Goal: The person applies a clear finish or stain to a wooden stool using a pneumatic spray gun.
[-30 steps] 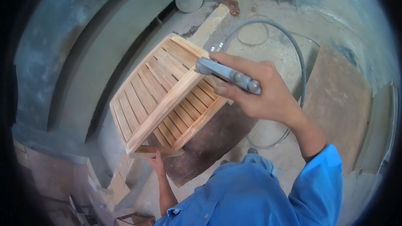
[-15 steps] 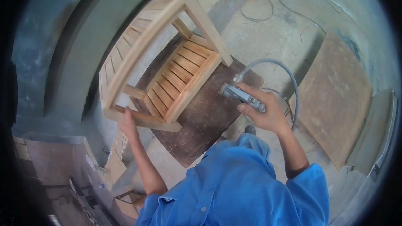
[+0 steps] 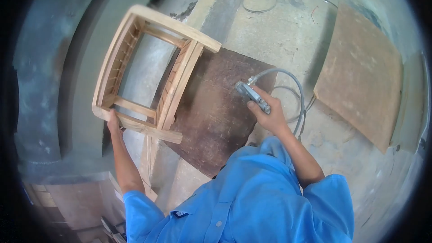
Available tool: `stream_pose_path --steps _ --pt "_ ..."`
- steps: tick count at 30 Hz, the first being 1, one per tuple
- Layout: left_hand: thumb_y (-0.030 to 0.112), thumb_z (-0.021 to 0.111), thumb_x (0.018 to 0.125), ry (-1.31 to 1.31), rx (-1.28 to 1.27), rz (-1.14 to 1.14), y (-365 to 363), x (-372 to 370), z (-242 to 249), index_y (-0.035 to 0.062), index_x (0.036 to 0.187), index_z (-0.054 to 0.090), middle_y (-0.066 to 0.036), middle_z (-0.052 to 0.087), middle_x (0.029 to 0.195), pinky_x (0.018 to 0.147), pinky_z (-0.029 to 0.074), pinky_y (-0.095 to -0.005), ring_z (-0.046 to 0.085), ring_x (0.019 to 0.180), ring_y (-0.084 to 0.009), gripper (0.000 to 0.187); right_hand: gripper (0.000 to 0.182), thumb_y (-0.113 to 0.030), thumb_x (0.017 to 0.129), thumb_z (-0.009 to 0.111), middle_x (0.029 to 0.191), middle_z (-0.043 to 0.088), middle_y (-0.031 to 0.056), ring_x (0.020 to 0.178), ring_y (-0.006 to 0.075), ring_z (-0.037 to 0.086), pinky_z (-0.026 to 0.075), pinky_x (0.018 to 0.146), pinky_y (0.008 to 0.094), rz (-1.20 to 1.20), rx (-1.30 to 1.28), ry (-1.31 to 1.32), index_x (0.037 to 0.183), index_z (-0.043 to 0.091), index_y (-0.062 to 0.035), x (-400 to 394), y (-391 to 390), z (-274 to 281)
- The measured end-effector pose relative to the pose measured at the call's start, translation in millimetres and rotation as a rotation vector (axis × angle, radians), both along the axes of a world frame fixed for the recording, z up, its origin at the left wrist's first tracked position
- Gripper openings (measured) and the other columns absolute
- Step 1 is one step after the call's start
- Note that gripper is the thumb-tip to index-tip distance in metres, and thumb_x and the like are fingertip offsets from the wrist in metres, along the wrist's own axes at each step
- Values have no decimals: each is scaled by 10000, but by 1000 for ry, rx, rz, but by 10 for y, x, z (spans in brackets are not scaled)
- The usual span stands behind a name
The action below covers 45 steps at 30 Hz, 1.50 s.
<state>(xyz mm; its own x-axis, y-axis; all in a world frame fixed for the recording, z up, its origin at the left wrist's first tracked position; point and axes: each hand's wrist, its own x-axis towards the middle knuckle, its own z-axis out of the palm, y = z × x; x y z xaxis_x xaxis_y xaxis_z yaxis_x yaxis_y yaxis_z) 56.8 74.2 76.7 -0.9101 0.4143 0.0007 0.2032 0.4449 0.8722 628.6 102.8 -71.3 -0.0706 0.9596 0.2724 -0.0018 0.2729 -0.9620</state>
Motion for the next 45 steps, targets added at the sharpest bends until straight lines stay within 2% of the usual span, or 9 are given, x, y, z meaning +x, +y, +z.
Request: stream_pose_path --steps 6,13,20,24,31,36,40,41,45 --pt "458 654 819 -13 60 10 -63 -151 -83 -8 1301 558 -186 626 1183 810 545 -532 646 1018 -339 678 444 -174 874 720 885 729 103 767 153 672 516 730 290 -102 -9 39 1279 621 -20 -225 199 12" --pt "433 662 814 169 73 25 -58 -92 -134 -46 1178 650 -164 681 1075 811 521 -411 660 987 -275 602 439 -272 861 725 906 726 176 798 293 722 535 742 338 -246 66 -127 1235 653 -55 -592 559 140" --pt "402 651 813 265 123 61 -7 3 -176 -53 1153 665 -168 705 1081 893 481 -394 667 1001 -274 569 443 -307 868 721 904 723 182 801 299 725 538 710 354 -121 284 92 1225 659 -52 -1194 910 1505" --pt "393 651 805 297 130 68 -5 19 -176 -39 1152 668 -173 707 1084 895 481 -395 668 1022 -287 554 447 -309 870 725 911 721 186 799 308 722 542 703 358 -5 349 106 1223 658 -42 -1507 1052 1795" --pt "398 672 780 311 139 90 -46 167 -137 -24 1160 663 -203 692 1130 920 474 -428 655 1071 -334 568 501 -429 868 691 947 714 211 884 391 694 542 785 451 67 273 -223 1220 667 -74 -2034 1421 1748" --pt "378 684 785 320 187 99 -69 253 -78 -38 1171 646 -201 691 1127 923 475 -415 656 1063 -325 569 484 -443 867 683 961 711 219 917 400 684 537 788 465 14 451 -209 1213 674 -105 -2440 1755 1763" --pt "332 686 805 312 315 31 -49 222 -117 -45 1175 637 -188 692 1124 914 479 -398 658 1047 -303 531 471 -438 862 687 967 711 217 924 407 679 534 793 477 40 260 -307 1212 671 -124 -2639 1968 1633" --pt "319 684 812 311 340 11 -66 206 -164 -46 1175 636 -184 692 1124 912 479 -394 658 1043 -298 518 466 -436 863 686 965 711 215 926 409 678 533 793 480 21 342 -326 1212 669 -129 -2683 2048 1472" --pt "297 674 831 333 247 26 -105 253 -136 -49 1175 634 -180 690 1126 911 480 -391 658 1042 -292 490 440 -429 868 679 962 711 208 930 414 673 532 792 489 26 261 -396 1210 667 -153 -2527 1974 1249"
